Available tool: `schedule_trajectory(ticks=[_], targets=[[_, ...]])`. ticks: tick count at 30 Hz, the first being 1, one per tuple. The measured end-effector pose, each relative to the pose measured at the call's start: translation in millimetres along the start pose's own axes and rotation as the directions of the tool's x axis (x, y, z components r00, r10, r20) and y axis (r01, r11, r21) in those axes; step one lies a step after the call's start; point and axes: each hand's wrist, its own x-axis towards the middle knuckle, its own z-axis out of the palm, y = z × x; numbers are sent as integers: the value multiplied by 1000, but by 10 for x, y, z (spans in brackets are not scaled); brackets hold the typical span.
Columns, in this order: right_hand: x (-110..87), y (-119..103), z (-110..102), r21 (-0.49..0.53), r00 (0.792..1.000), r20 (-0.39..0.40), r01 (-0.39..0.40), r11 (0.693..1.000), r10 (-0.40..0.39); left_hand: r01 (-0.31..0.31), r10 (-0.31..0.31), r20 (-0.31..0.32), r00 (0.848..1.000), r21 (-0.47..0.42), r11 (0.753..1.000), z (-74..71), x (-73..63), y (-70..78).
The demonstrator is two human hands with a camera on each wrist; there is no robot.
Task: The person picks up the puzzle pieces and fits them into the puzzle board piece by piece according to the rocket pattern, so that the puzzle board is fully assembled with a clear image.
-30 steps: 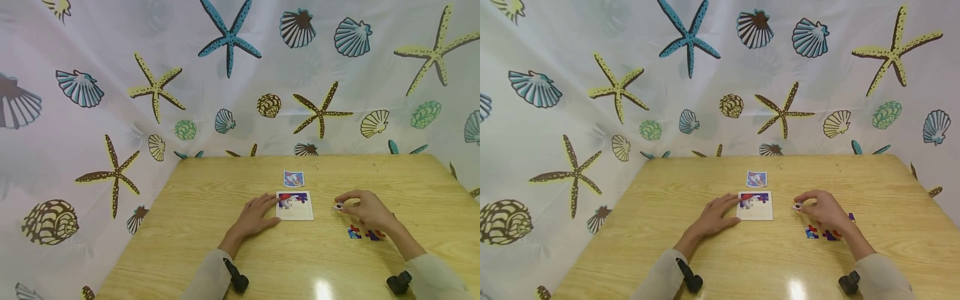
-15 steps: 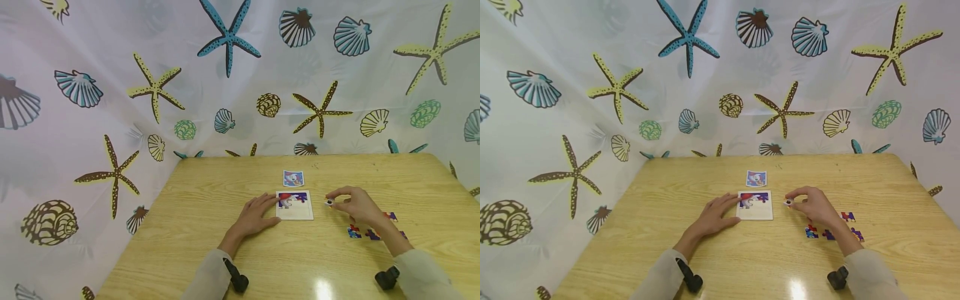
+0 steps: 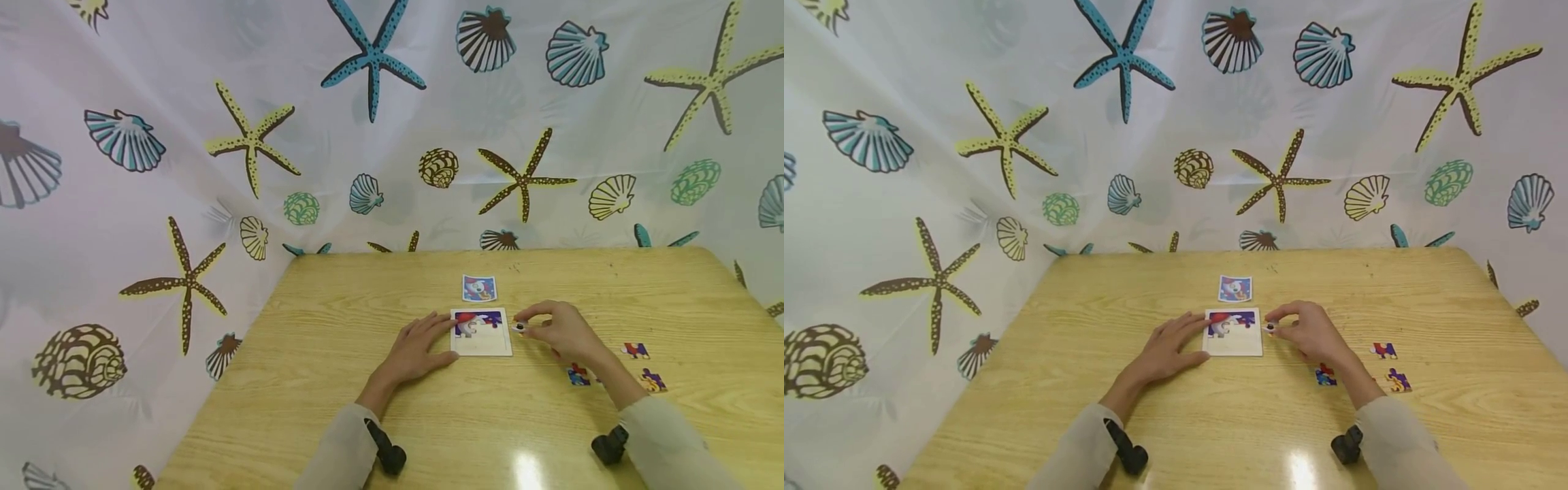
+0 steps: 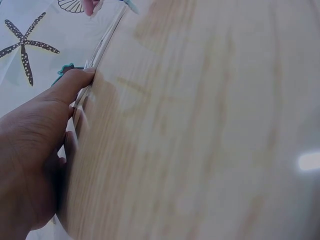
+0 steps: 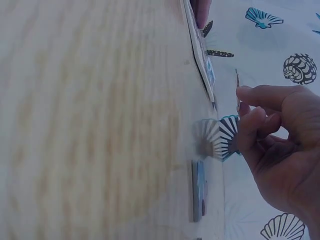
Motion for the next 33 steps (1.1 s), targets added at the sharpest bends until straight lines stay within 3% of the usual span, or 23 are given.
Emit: schedule_trajectory(ticks=[7,15,24,27,33], targets=[[101,-36,91,-19,998,3,66,998,-66,9,-9,0,1000,2,1000,-3,7,-6],[193,-55,222,-5,999,11,46,999,-46,17,-17,6,1000,15,1000,11,8,-21],[334,-72,386,-159,992,1,124,980,-125,24,-24,5,1000,16,1000,19,11,-11],[368,-112,421,-185,988,5,154,971,-156,23,-23,4,1000,15,1000,14,4,-12],[438,-151,490,-195,989,9,145,970,-146,18,-18,3,1000,9,1000,13,5,-18]])
